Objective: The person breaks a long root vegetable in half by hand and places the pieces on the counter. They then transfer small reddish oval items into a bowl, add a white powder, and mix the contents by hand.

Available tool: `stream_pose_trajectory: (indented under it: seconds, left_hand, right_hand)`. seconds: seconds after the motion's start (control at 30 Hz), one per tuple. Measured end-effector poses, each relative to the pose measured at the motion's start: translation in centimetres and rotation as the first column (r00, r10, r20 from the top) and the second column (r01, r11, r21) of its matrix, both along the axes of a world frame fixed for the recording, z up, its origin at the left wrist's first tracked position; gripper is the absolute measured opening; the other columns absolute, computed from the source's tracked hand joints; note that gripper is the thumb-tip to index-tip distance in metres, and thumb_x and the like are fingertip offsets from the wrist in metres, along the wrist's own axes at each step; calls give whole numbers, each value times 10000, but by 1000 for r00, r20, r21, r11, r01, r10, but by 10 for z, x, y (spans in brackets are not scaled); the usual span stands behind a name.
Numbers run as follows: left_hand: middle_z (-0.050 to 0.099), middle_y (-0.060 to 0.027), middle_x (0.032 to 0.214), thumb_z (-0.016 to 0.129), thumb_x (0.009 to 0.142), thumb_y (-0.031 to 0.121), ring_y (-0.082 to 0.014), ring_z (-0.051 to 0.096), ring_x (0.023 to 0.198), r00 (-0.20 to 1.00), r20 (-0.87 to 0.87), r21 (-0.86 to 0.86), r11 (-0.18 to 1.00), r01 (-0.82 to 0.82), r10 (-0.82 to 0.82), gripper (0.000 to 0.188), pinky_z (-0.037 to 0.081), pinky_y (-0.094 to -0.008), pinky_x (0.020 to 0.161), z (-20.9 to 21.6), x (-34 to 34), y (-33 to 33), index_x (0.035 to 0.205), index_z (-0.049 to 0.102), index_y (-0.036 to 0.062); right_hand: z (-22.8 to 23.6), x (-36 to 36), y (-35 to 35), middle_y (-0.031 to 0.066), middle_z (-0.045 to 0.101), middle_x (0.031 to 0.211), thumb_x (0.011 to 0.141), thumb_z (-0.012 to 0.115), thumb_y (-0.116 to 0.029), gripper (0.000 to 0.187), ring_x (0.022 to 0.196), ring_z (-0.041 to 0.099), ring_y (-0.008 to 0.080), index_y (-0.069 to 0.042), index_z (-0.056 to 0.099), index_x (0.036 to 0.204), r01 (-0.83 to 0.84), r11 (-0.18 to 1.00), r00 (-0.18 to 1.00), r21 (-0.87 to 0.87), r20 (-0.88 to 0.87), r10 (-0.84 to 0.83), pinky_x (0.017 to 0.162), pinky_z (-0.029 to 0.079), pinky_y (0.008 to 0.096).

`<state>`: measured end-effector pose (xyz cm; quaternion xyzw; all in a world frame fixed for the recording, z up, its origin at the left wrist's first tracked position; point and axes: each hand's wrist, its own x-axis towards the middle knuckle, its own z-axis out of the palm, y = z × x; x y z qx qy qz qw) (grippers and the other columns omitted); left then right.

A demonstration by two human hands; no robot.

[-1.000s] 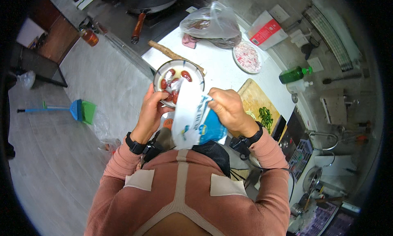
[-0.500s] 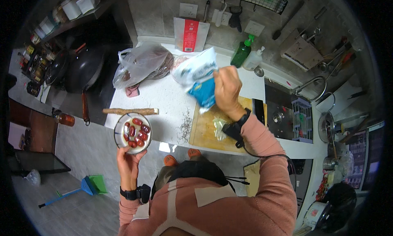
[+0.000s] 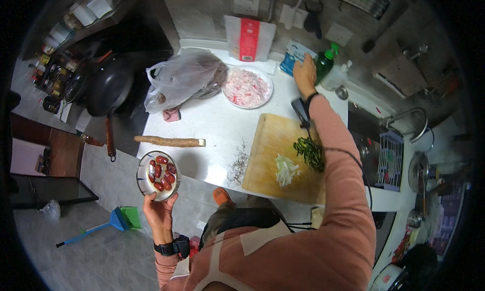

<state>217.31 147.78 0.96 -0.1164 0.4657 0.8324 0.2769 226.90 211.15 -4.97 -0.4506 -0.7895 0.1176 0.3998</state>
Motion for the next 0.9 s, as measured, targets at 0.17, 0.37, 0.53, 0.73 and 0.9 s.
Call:
stream_pose_trajectory:
  seconds: [0.17, 0.37, 0.53, 0.73, 0.9]
  left_hand:
    - [607, -211, 1358, 553, 873, 135, -389, 690, 1118, 995, 45, 70, 994, -88, 85, 517, 665, -532, 804, 7, -10, -21, 1362, 519, -30]
    - [604, -220, 1351, 525, 856, 119, -399, 694, 1109, 994, -2, 113, 988, -106, 107, 570, 677, -520, 768, 18, -65, -80, 1408, 464, -9]
    - [600, -202, 1354, 514, 855, 113, -374, 697, 1105, 992, -63, 88, 991, -101, 107, 582, 681, -506, 761, 27, -123, -144, 1428, 451, 30]
    - [569, -189, 1379, 532, 830, 103, -372, 686, 1111, 977, -99, 90, 979, -180, 189, 648, 676, -516, 719, 38, -177, -198, 1466, 422, 51]
    - [553, -189, 1406, 561, 826, 114, -374, 647, 1188, 975, -101, 39, 980, -196, 199, 700, 651, -534, 799, 24, -198, -232, 1504, 397, 61]
  right_hand:
    - [63, -20, -103, 150, 681, 1157, 896, 645, -80, 377, 969, 672, 258, -55, 615, 1271, -338, 940, 939, -41, -84, 334, 850, 532, 370]
    - [214, -135, -235, 61, 703, 1116, 966, 635, -85, 273, 969, 640, 101, -30, 644, 1233, -723, 685, 637, 90, -294, 712, 864, 503, 255]
    - [313, -320, -285, 171, 701, 1202, 900, 740, -323, 483, 1114, 680, 257, -10, 630, 1251, -783, 613, 558, 107, -317, 767, 935, 533, 363]
    - [352, -490, -322, 275, 620, 1313, 763, 814, -536, 1030, 1239, 592, 467, 7, 355, 1509, -281, 957, 947, 68, -140, 288, 1068, 463, 526]
    - [343, -511, -286, 215, 689, 1241, 785, 789, -493, 837, 1114, 681, 409, -35, 503, 1425, -361, 923, 932, 134, 68, 355, 944, 553, 483]
